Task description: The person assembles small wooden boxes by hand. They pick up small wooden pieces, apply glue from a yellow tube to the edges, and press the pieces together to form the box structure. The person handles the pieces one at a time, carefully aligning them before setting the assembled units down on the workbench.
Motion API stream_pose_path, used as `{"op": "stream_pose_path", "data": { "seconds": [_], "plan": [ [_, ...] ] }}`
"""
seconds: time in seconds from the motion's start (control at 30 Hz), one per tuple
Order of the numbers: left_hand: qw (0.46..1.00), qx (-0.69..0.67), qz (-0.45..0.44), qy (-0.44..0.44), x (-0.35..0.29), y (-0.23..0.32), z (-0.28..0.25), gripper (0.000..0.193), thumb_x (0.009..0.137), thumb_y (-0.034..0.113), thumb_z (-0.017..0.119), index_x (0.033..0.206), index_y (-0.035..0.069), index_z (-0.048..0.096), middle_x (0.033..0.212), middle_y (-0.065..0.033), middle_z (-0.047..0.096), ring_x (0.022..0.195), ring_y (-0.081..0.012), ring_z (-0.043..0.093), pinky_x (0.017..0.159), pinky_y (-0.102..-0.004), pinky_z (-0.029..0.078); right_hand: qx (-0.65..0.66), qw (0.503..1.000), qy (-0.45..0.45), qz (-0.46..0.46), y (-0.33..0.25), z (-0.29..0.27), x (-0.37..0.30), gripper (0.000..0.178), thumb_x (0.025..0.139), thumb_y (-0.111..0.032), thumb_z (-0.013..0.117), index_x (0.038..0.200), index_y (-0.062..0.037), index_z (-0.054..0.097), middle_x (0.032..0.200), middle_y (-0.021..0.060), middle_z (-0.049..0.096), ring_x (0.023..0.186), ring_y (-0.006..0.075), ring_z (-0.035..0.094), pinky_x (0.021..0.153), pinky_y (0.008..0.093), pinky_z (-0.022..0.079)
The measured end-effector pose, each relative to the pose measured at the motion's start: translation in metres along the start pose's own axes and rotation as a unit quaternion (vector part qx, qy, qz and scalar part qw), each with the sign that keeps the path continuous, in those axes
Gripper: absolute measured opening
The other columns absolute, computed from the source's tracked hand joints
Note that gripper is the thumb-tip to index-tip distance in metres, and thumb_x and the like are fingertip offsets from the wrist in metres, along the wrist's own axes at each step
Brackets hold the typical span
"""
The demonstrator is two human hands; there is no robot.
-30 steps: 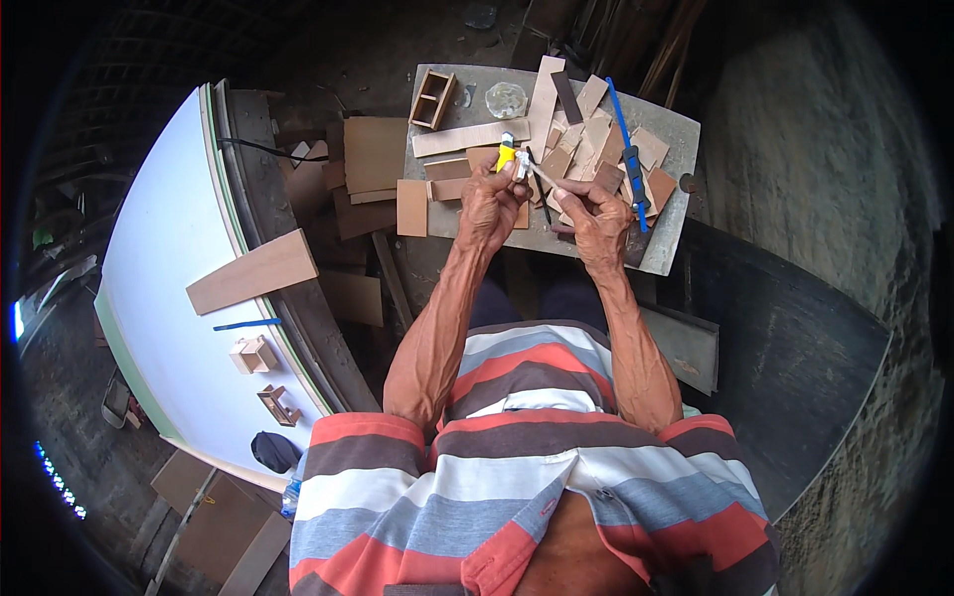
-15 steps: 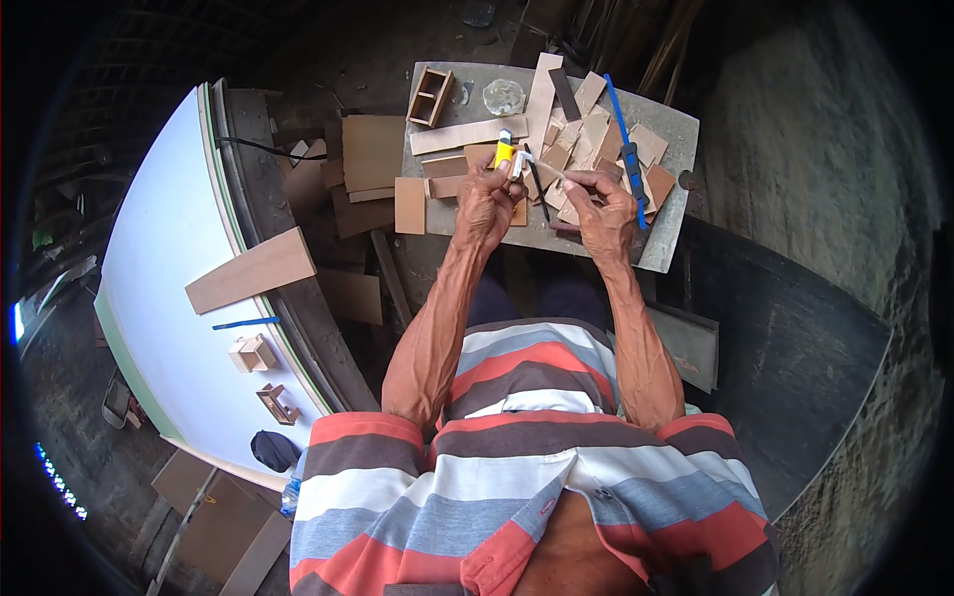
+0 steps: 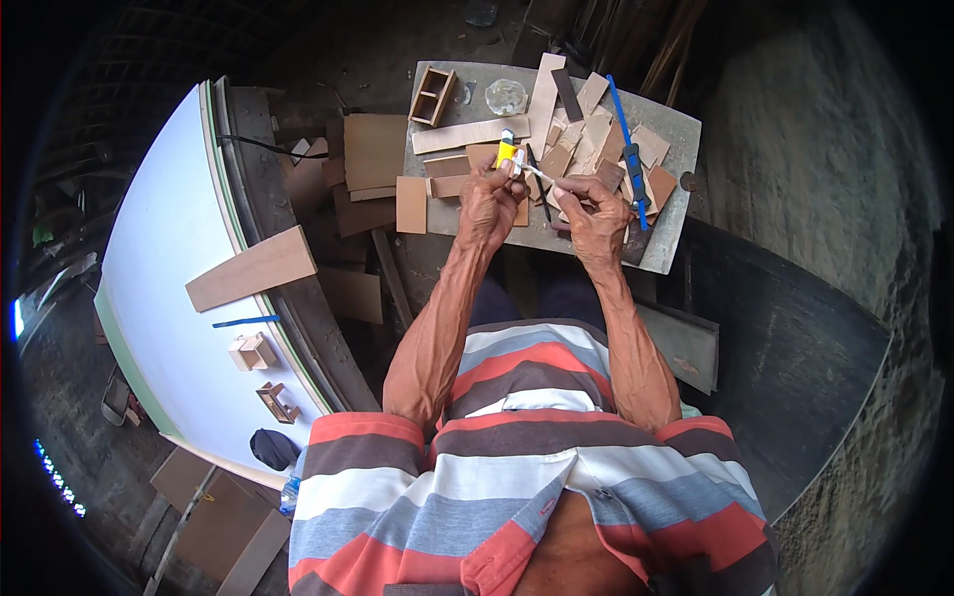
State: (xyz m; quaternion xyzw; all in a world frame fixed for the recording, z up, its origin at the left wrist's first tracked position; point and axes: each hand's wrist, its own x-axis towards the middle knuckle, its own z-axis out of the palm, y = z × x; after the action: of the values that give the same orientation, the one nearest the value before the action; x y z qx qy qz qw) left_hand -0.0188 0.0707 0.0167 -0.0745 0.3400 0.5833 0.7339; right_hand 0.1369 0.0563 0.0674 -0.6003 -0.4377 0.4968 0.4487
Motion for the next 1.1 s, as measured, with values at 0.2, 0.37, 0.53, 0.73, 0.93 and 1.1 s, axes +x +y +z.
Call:
{"op": "stream_pose_path", "data": {
  "seconds": [0.2, 0.37, 0.53, 0.73, 0.93, 1.1],
  "plan": [
    [0.999, 0.052, 0.009, -0.012, -0.009, -0.002, 0.005, 0.029, 0.092, 0.005, 0.057, 0.118, 0.0, 0.045, 0.091, -0.0096, 0.057, 0.069, -0.0133, 0.052, 0.064, -0.0274, 0.046, -0.146, 0.987, 0.041, -0.058, 0.006, -0.004, 0.008, 0.008, 0.08, 0.0, 0.068, 0.087, -0.001, 0.07, 0.082, 0.0012, 0.063, 0.064, 0.0067, 0.055, 0.058, 0.024, 0.044],
    [0.997, 0.08, 0.01, -0.01, -0.011, 0.0, 0.0, 0.031, 0.091, 0.007, 0.057, 0.119, -0.001, 0.046, 0.088, -0.0087, 0.057, 0.068, -0.0125, 0.052, 0.064, -0.0275, 0.044, -0.099, 0.991, 0.037, -0.086, 0.008, -0.005, 0.013, 0.007, 0.08, -0.005, 0.068, 0.086, -0.0015, 0.07, 0.077, -0.001, 0.06, 0.059, 0.0056, 0.047, 0.051, 0.0239, 0.037],
    [0.995, 0.096, 0.018, 0.019, -0.016, 0.002, 0.0, 0.04, 0.091, 0.007, 0.059, 0.126, 0.0, 0.041, 0.091, -0.0099, 0.058, 0.067, -0.0125, 0.053, 0.064, -0.0268, 0.046, -0.151, 0.988, 0.017, -0.02, 0.01, -0.004, 0.012, 0.011, 0.08, -0.007, 0.069, 0.09, -0.0026, 0.071, 0.068, -0.0001, 0.058, 0.057, 0.0059, 0.049, 0.05, 0.0234, 0.04],
    [0.988, 0.155, -0.005, 0.0, -0.028, 0.009, -0.013, 0.049, 0.09, 0.006, 0.061, 0.132, 0.0, 0.034, 0.089, -0.0093, 0.06, 0.066, -0.0137, 0.057, 0.062, -0.026, 0.049, -0.219, 0.975, 0.017, -0.033, 0.023, 0.0, 0.055, 0.019, 0.081, -0.014, 0.066, 0.096, -0.0024, 0.07, 0.072, 0.0062, 0.065, 0.062, 0.0131, 0.059, 0.059, 0.0284, 0.048],
    [0.976, 0.215, 0.013, 0.025, -0.047, 0.027, -0.032, 0.058, 0.088, 0.005, 0.064, 0.136, -0.002, 0.032, 0.096, -0.0113, 0.063, 0.073, -0.014, 0.059, 0.068, -0.028, 0.051, -0.347, 0.934, -0.017, -0.082, 0.009, 0.026, 0.12, 0.021, 0.08, -0.018, 0.066, 0.095, -0.0044, 0.07, 0.079, 0.0097, 0.069, 0.072, 0.0187, 0.065, 0.069, 0.0313, 0.051],
    [0.927, 0.362, 0.064, 0.068, -0.051, 0.041, -0.05, 0.056, 0.085, 0.004, 0.065, 0.132, -0.006, 0.037, 0.085, -0.0101, 0.065, 0.072, -0.015, 0.062, 0.068, -0.0258, 0.05, -0.469, 0.871, -0.094, -0.113, 0.0, 0.053, 0.15, 0.017, 0.08, -0.017, 0.066, 0.093, -0.0066, 0.071, 0.089, 0.0094, 0.071, 0.083, 0.0257, 0.068, 0.075, 0.0367, 0.052]
  ]
}}
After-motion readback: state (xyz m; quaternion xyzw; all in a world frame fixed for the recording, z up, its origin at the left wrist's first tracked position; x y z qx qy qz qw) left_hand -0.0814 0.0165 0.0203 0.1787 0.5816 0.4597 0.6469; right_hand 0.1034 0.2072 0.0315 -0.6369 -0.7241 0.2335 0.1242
